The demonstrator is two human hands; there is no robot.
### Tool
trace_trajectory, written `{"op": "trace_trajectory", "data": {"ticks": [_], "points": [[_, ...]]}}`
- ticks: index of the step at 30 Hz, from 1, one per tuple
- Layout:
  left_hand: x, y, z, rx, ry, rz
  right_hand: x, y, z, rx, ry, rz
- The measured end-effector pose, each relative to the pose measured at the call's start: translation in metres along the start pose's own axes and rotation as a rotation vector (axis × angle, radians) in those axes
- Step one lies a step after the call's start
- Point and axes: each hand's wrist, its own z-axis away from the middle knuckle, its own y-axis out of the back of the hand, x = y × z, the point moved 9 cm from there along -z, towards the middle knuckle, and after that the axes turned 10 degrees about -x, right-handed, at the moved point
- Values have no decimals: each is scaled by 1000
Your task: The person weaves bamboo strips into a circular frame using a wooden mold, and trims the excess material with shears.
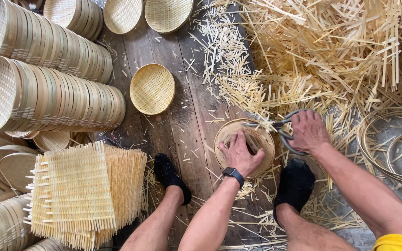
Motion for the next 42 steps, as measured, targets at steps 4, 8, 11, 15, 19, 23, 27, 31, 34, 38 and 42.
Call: {"op": "trace_trajectory", "data": {"ticks": [4, 8, 11, 15, 19, 23, 27, 31, 34, 38, 42], "points": [[5, -2, 0, -44, -43, -61, -2, -25, -1, -259, 10, 3], [2, -4, -3, -123, -79, -137, 12, -44, 12, -471, 33, -125], [3, -3, -3, -115, -81, -146, 13, -17, 7, -269, 19, -111], [11, -9, 0, -222, -184, -169, -2, 8, -4, -67, 0, -45], [12, -6, -1, -220, -246, -203, 6, -27, -1, -372, 34, -25], [10, -7, -1, -226, -287, -226, 16, -49, 7, -482, 12, -118], [10, -6, 0, -222, -319, -224, 16, -36, 3, -318, 12, -169], [15, -8, 2, -255, -412, -255, -1, -12, -5, -86, 78, -54], [17, -7, 2, -318, -430, -275, -1, -43, -5, -365, 54, -43], [18, -3, 2, -340, -454, -273, 11, -53, -1, -508, 62, -72], [16, -1, 1, -290, -466, -178, 43, -53, 12, -676, -184, -307]]}}
